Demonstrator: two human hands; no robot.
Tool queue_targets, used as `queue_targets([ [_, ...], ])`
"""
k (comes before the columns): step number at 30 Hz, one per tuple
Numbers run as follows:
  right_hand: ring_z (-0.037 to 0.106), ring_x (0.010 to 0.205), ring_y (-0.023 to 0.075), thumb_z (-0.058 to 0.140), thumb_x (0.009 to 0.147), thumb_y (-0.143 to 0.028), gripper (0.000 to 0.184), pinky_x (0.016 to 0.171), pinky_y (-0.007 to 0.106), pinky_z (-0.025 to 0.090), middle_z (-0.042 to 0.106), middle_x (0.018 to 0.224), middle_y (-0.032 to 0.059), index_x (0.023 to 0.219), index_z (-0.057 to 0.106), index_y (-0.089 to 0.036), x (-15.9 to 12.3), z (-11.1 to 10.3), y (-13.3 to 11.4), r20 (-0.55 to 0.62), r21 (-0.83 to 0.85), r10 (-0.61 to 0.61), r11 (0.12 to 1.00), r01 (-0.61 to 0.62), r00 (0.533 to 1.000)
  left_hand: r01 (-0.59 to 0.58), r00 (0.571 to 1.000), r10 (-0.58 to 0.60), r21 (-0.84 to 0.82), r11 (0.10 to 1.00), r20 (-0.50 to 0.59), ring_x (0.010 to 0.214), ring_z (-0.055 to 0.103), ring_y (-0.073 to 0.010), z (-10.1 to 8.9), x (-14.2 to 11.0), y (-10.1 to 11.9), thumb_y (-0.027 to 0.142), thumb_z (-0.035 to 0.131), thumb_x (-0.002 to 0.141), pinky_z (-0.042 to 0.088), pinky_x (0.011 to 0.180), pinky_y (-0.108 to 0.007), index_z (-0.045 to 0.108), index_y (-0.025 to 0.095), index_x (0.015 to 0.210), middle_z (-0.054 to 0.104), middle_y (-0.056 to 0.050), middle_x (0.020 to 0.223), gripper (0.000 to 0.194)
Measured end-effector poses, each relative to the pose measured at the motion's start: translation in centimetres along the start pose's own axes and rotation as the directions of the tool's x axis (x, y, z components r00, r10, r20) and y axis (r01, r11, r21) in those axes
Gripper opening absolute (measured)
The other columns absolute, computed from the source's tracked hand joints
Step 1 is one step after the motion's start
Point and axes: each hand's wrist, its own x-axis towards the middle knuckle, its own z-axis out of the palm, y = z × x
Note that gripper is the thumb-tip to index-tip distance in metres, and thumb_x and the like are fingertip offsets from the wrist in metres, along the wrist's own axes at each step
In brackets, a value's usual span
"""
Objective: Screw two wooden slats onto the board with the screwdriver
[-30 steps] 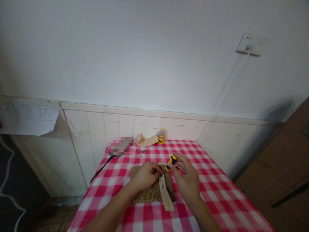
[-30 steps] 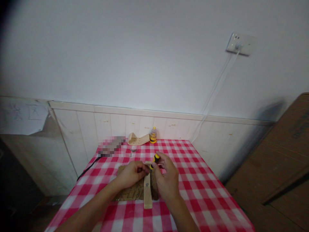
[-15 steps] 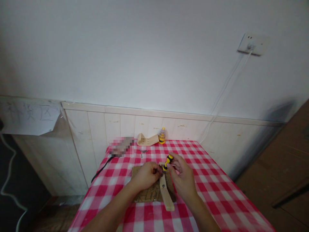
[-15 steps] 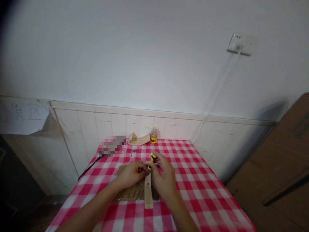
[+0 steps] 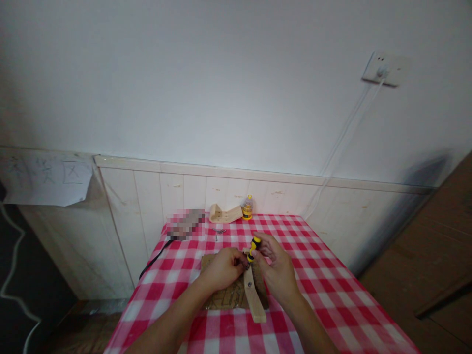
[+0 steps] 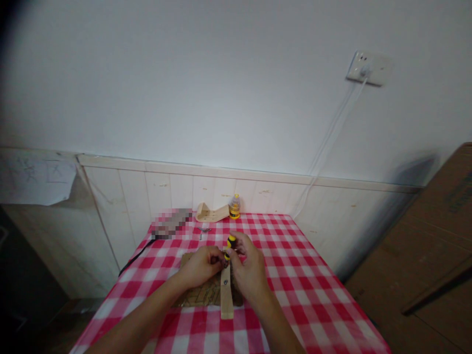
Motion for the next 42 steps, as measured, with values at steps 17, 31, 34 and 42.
queue_targets([
  [17, 0.071, 0.076, 0.0215, 0.072, 0.079, -0.032, 0.028, 0.069, 0.034, 0.059, 0.074, 0.084, 0.0057, 0.105, 0.066, -0.021, -0.2, -0.1, -0.3, -0.072, -0.049, -0.034, 0.998, 0.030, 0.997, 0.007, 1.000, -0.007, 0.032, 0.999, 0.011, 0.072, 0.065, -0.0157, -0.1, 0.0, -0.1, 0.010, 0.054, 0.074, 0.045, 0.063, -0.023, 0.073, 0.015, 0.079, 0.075, -0.003, 0.081, 0.020],
  [31, 0.074, 0.083, 0.0218, 0.071, 0.080, -0.026, 0.029, 0.076, 0.035, 0.062, 0.077, 0.093, 0.0054, 0.109, 0.068, -0.023, -1.3, -0.8, -0.7, -0.140, -0.033, -0.032, 0.999, 0.027, 0.990, 0.001, 1.000, -0.001, -0.024, 1.000, 0.008, 0.083, 0.069, -0.0183, 0.1, 0.2, -0.5, 0.010, 0.055, 0.073, 0.050, 0.074, -0.026, 0.076, 0.016, 0.084, 0.077, -0.004, 0.090, 0.024],
  [34, 0.075, 0.082, 0.0227, 0.070, 0.081, -0.026, 0.031, 0.076, 0.036, 0.062, 0.077, 0.094, 0.0061, 0.112, 0.069, -0.024, -2.0, -1.1, -0.8, -0.127, -0.066, -0.036, 0.997, 0.028, 0.991, -0.007, 1.000, 0.007, -0.039, 0.999, 0.007, 0.081, 0.070, -0.0188, 0.1, 0.1, -0.6, 0.012, 0.056, 0.074, 0.050, 0.071, -0.026, 0.076, 0.015, 0.086, 0.078, -0.006, 0.089, 0.023],
  [42, 0.076, 0.088, 0.0240, 0.069, 0.083, -0.025, 0.031, 0.077, 0.036, 0.064, 0.078, 0.096, 0.0056, 0.114, 0.068, -0.025, -3.4, -1.1, -0.3, -0.110, -0.049, -0.025, 0.999, 0.020, 0.994, 0.004, 1.000, -0.004, 0.003, 1.000, 0.011, 0.085, 0.071, -0.0191, 0.1, 0.2, -0.8, 0.017, 0.057, 0.078, 0.053, 0.076, -0.027, 0.075, 0.017, 0.084, 0.078, -0.004, 0.089, 0.018],
])
